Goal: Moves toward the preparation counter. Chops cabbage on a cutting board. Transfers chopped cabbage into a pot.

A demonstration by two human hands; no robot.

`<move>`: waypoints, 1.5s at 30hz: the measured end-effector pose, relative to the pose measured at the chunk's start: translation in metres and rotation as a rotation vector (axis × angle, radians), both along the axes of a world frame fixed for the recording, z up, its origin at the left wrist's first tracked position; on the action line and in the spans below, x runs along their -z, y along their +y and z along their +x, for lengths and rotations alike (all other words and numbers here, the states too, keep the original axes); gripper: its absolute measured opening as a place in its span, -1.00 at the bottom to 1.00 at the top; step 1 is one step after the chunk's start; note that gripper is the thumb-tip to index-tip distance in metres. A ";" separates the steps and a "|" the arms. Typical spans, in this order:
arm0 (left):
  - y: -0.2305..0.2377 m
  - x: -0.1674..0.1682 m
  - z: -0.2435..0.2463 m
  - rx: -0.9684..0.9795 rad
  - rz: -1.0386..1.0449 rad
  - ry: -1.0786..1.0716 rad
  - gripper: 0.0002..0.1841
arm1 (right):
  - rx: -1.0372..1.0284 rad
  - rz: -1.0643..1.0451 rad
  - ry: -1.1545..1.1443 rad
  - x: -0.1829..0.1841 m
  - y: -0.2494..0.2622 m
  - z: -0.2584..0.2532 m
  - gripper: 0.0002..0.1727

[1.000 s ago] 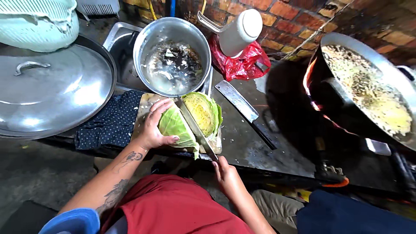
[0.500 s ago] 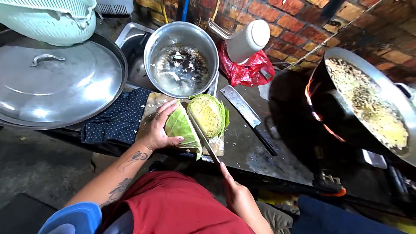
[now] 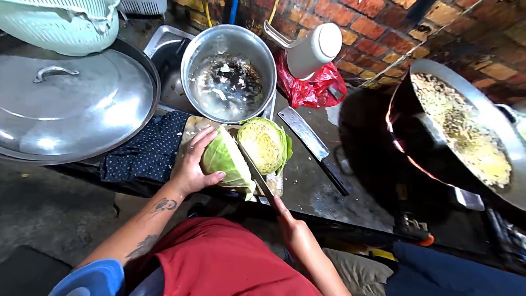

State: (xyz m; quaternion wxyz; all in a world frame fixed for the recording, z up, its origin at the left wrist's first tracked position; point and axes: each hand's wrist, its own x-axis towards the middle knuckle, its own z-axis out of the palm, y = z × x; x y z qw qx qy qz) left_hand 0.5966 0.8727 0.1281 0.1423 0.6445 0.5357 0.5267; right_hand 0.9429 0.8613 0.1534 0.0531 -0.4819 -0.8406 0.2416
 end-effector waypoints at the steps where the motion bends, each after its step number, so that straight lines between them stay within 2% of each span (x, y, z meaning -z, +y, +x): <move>1: -0.007 -0.004 0.001 -0.007 -0.087 -0.033 0.12 | -0.006 0.000 0.041 0.001 0.001 0.007 -0.34; 4: -0.024 -0.024 0.012 -0.006 -0.347 -0.250 0.09 | 0.007 0.050 0.106 0.002 0.002 0.012 -0.35; 9: -0.017 -0.043 0.050 -0.212 -0.567 -0.450 0.37 | 0.117 0.144 0.141 0.001 0.006 0.011 -0.38; 12: -0.010 -0.046 0.047 -0.208 -0.544 -0.645 0.16 | 0.181 0.164 0.154 0.007 0.010 0.022 -0.36; 15: -0.012 -0.050 0.025 -0.152 -0.532 -0.731 -0.09 | 0.211 0.170 0.173 0.013 0.012 0.033 -0.34; 17: -0.015 -0.059 0.007 -0.164 -0.523 -0.743 -0.18 | 0.211 0.174 0.206 0.016 0.013 0.040 -0.32; 19: -0.015 -0.071 -0.009 -0.175 -0.481 -0.685 -0.18 | 0.206 0.160 0.241 0.020 0.012 0.045 -0.31; 21: -0.014 -0.090 -0.019 -0.223 -0.453 -0.506 -0.13 | 0.198 0.149 0.256 0.024 0.010 0.049 -0.32; 25: 0.005 -0.124 -0.001 -0.377 -0.546 0.104 0.00 | 0.154 0.133 0.228 0.024 0.011 0.052 -0.33; 28: 0.029 -0.109 0.048 -0.427 -0.684 0.587 0.08 | 0.115 0.128 0.205 0.023 0.014 0.051 -0.33; 31: 0.049 -0.093 0.090 -0.269 -0.832 0.878 0.04 | 0.096 0.090 0.177 0.021 0.018 0.049 -0.32; 33: 0.056 -0.091 0.098 -0.133 -0.891 0.905 -0.05 | 0.082 0.057 0.162 0.019 0.020 0.049 -0.31; 36: 0.057 -0.100 0.067 -0.098 -0.709 0.787 -0.25 | 0.058 0.056 0.168 0.023 0.021 0.047 -0.31; 38: 0.057 -0.101 0.029 0.000 -0.656 0.741 -0.17 | 0.055 0.077 0.199 0.028 0.017 0.043 -0.29; 41: 0.048 -0.066 -0.002 0.144 -0.505 0.535 -0.15 | 0.083 0.079 0.273 0.029 0.009 0.030 -0.28; 43: 0.037 -0.048 0.007 0.062 -0.464 0.397 -0.22 | 0.105 0.086 0.308 0.024 0.002 0.016 -0.27; 45: 0.026 -0.046 0.023 -0.113 -0.519 0.355 -0.27 | 0.117 0.097 0.337 0.016 -0.003 -0.001 -0.25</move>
